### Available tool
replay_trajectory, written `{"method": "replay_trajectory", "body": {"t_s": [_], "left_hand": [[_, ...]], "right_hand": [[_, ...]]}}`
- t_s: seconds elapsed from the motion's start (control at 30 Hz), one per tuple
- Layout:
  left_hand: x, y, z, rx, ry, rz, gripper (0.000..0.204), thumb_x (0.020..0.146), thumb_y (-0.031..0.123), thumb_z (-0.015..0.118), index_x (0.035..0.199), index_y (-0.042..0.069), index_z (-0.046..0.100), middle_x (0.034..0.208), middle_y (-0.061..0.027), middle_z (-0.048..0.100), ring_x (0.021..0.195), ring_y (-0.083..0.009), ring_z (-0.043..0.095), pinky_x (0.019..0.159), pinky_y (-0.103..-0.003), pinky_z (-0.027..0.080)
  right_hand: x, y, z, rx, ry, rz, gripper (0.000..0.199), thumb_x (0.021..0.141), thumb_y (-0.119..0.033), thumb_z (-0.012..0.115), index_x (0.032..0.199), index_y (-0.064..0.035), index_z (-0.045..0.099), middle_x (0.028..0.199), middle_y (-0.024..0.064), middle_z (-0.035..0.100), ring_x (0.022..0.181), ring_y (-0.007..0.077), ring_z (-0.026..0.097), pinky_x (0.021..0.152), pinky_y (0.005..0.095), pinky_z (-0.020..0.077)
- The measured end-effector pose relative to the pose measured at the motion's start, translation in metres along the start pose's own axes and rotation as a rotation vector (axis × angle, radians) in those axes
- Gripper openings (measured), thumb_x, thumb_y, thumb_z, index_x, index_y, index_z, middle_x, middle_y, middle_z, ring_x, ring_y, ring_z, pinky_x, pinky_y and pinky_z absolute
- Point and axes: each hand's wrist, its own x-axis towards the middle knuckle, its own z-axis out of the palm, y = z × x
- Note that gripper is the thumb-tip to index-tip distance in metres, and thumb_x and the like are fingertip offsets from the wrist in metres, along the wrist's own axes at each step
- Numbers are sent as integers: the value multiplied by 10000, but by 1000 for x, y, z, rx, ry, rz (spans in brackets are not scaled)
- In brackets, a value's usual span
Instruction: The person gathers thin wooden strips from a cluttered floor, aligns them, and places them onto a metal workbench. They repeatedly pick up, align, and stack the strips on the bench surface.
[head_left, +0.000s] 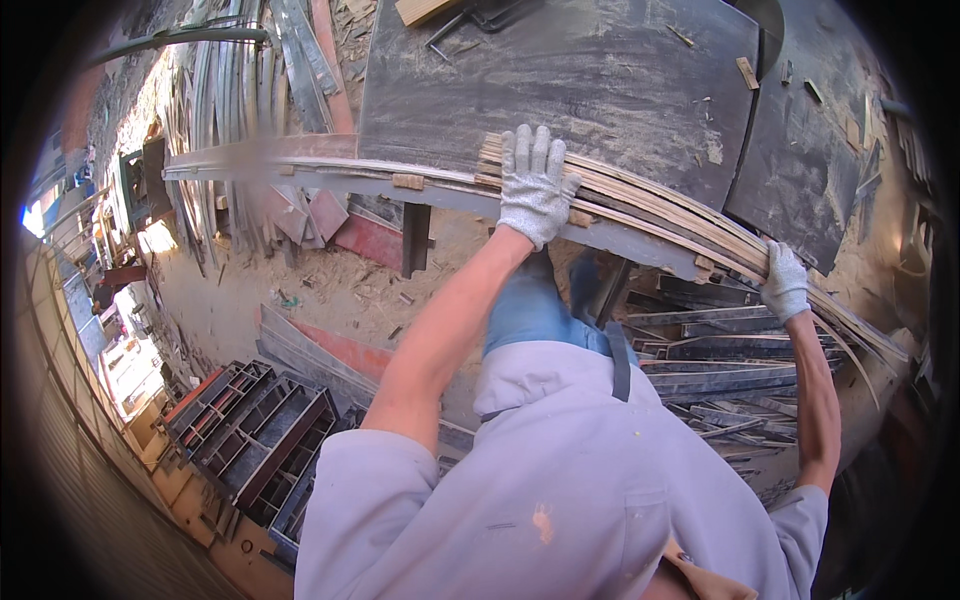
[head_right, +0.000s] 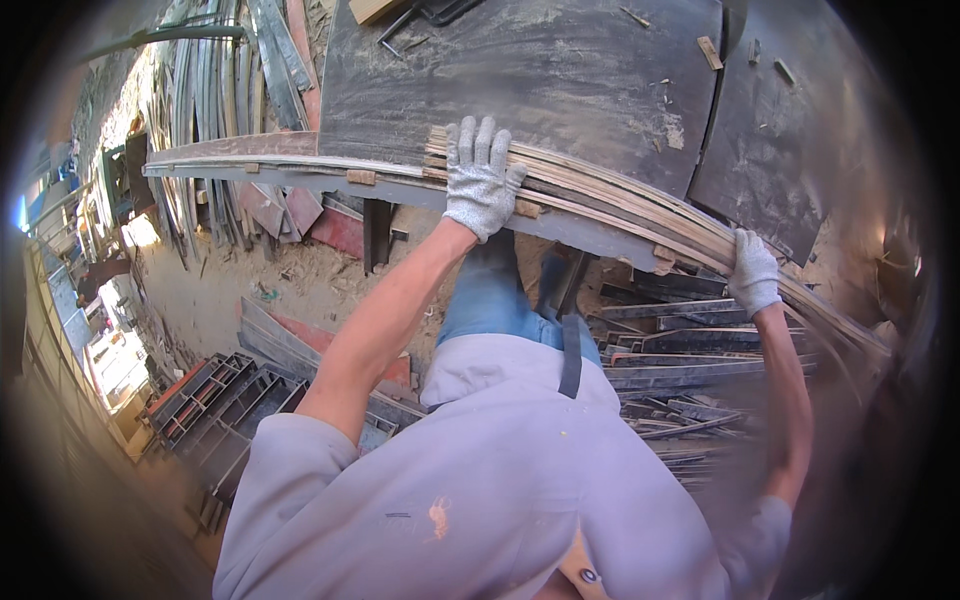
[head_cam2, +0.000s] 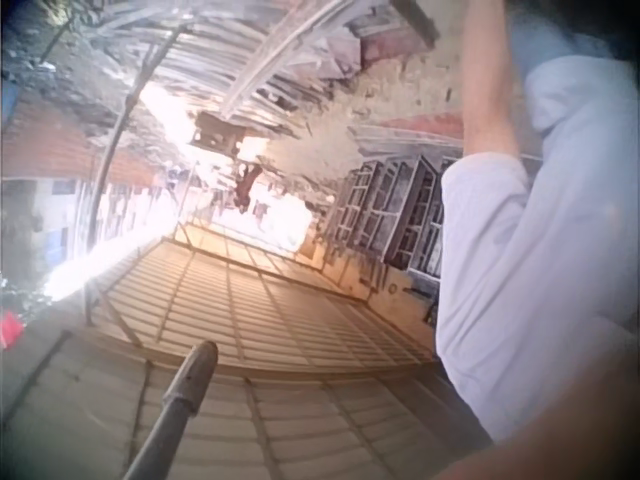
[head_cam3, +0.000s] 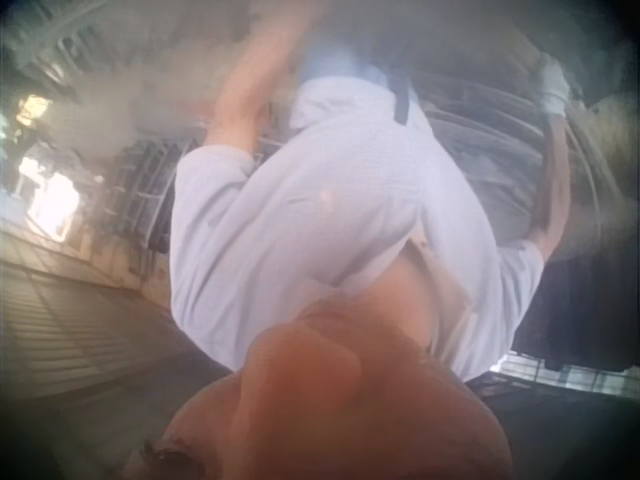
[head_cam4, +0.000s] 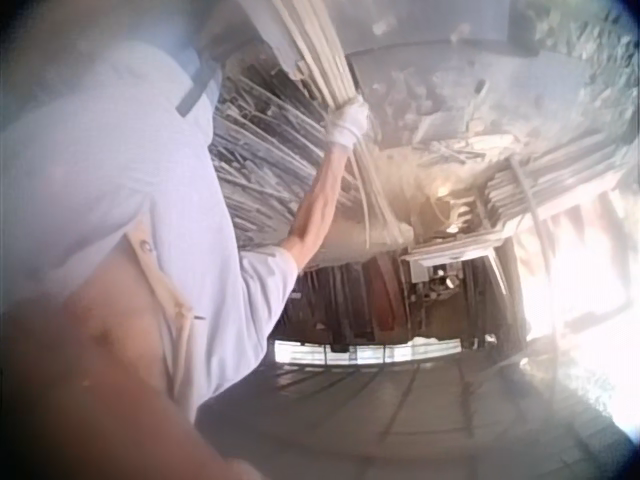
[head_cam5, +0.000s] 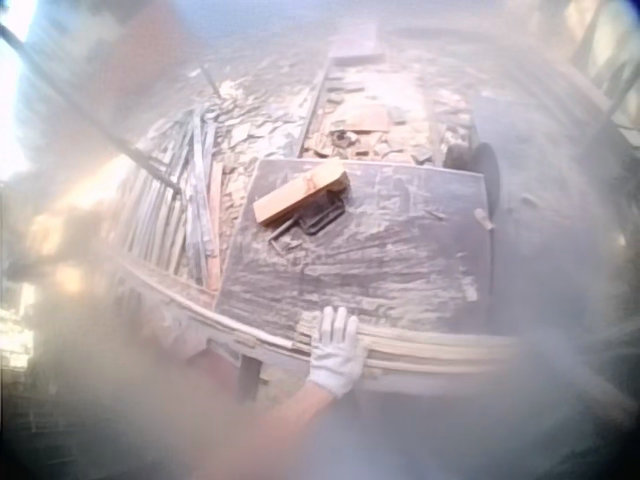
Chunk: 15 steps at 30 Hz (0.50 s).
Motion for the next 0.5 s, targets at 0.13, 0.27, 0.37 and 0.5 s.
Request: {"method": "replay_trajectory", "body": {"t_s": [0.13, 0.27, 0.37, 0.5], "left_hand": [[7, -6, -1, -106, 48, 45, 566, 968, 410, 616, 1344, -8, 556, 1383, -237, 538, 1387, -443, 446, 1271, -617, 217], [9, 2, -14, -117, 81, 63, 487, 938, 376, 663, 1255, 18, 571, 1231, -201, 582, 1262, -416, 514, 1243, -626, 271], [12, 2, -14, -121, 102, 60, 433, 957, 339, 663, 1244, 26, 576, 1217, -201, 582, 1252, -410, 520, 1229, -612, 296], [20, 5, -14, -76, 114, 91, 416, 977, 317, 654, 1243, 7, 572, 1221, -212, 583, 1237, -418, 535, 1236, -594, 302]], "right_hand": [[0, 1, 4, 4, 36, -22, 644, 715, -17, 721, 1331, -1, 533, 1187, 223, 616, 1092, 421, 634, 923, 495, 542], [-2, -8, -12, 13, 56, -32, 547, 724, -15, 692, 1252, -11, 548, 1082, 212, 627, 1030, 410, 646, 847, 503, 547], [5, -5, -18, 3, 93, -71, 411, 724, -19, 660, 1124, -25, 561, 1037, 211, 612, 1006, 403, 637, 855, 493, 547], [-2, -3, -19, -34, 90, -43, 470, 725, -45, 692, 1182, -17, 585, 1083, 194, 615, 1037, 385, 640, 876, 479, 557]]}}
